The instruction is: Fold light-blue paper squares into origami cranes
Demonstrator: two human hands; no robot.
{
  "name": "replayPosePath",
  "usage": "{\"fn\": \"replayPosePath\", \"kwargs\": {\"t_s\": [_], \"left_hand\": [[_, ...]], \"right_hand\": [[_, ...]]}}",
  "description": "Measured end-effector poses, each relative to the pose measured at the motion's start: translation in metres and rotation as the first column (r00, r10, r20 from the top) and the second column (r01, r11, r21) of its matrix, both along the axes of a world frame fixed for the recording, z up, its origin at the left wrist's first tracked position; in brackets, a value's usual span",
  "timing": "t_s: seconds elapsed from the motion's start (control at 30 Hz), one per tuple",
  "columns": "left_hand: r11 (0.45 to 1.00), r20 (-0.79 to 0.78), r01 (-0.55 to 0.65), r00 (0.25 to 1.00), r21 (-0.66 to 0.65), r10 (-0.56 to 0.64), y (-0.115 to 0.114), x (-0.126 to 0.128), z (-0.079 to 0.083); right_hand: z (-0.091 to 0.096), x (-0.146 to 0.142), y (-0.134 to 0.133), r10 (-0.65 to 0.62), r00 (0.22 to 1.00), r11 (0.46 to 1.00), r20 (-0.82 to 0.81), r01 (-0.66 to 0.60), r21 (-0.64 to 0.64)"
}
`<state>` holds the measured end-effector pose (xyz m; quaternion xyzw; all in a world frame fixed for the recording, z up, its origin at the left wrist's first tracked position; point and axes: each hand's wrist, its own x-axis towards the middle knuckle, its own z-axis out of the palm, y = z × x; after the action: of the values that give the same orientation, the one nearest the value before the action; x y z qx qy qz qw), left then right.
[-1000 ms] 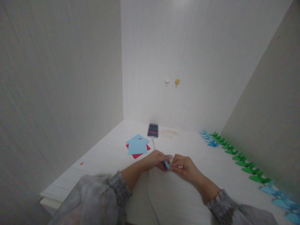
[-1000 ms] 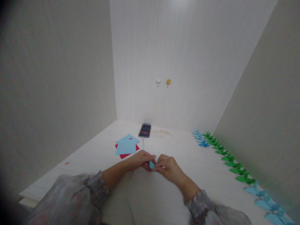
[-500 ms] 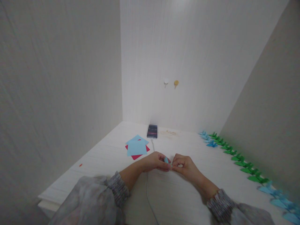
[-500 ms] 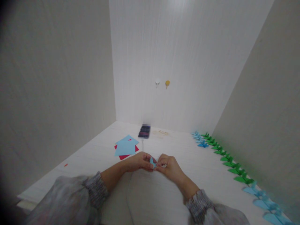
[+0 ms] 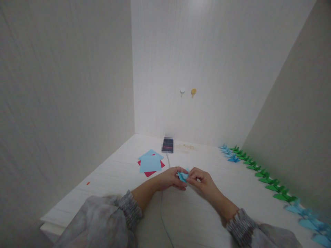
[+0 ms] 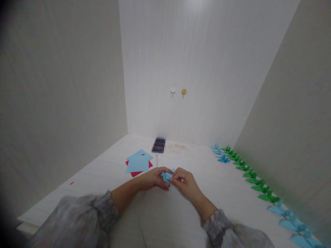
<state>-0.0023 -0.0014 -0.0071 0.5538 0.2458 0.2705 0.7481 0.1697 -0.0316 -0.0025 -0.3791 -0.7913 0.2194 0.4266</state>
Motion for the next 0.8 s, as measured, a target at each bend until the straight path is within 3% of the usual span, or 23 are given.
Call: {"fn": "replayPosePath", "kwargs": {"t_s": [0.17,0.27,0.43,0.6,0.8], "left_hand": [[0.999,0.040,-0.054,0.998,0.001,0.054,0.000,0.004,-0.002],[0.989,-0.007,-0.121,0.992,0.083,0.122,0.001,0.007,-0.005],[0.964,-0.065,-0.133,0.986,0.232,0.152,0.004,0.011,-0.014],[0.954,-0.045,-0.145,0.986,0.262,0.162,0.006,0.013,-0.022],[0.933,-0.041,-0.187,0.977,0.307,0.210,0.006,0.015,-0.020]], "right_hand": [[0.004,-0.008,-0.006,-0.096,0.992,0.982,0.085,0.080,0.171],[0.002,-0.009,-0.006,-0.203,0.969,0.960,0.138,0.170,0.222],[-0.002,-0.011,-0.004,-0.293,0.930,0.954,0.223,0.268,0.134],[0.000,-0.016,-0.002,-0.296,0.918,0.954,0.263,0.272,0.123],[0.003,-0.018,-0.003,-0.304,0.917,0.952,0.259,0.282,0.119]]}}
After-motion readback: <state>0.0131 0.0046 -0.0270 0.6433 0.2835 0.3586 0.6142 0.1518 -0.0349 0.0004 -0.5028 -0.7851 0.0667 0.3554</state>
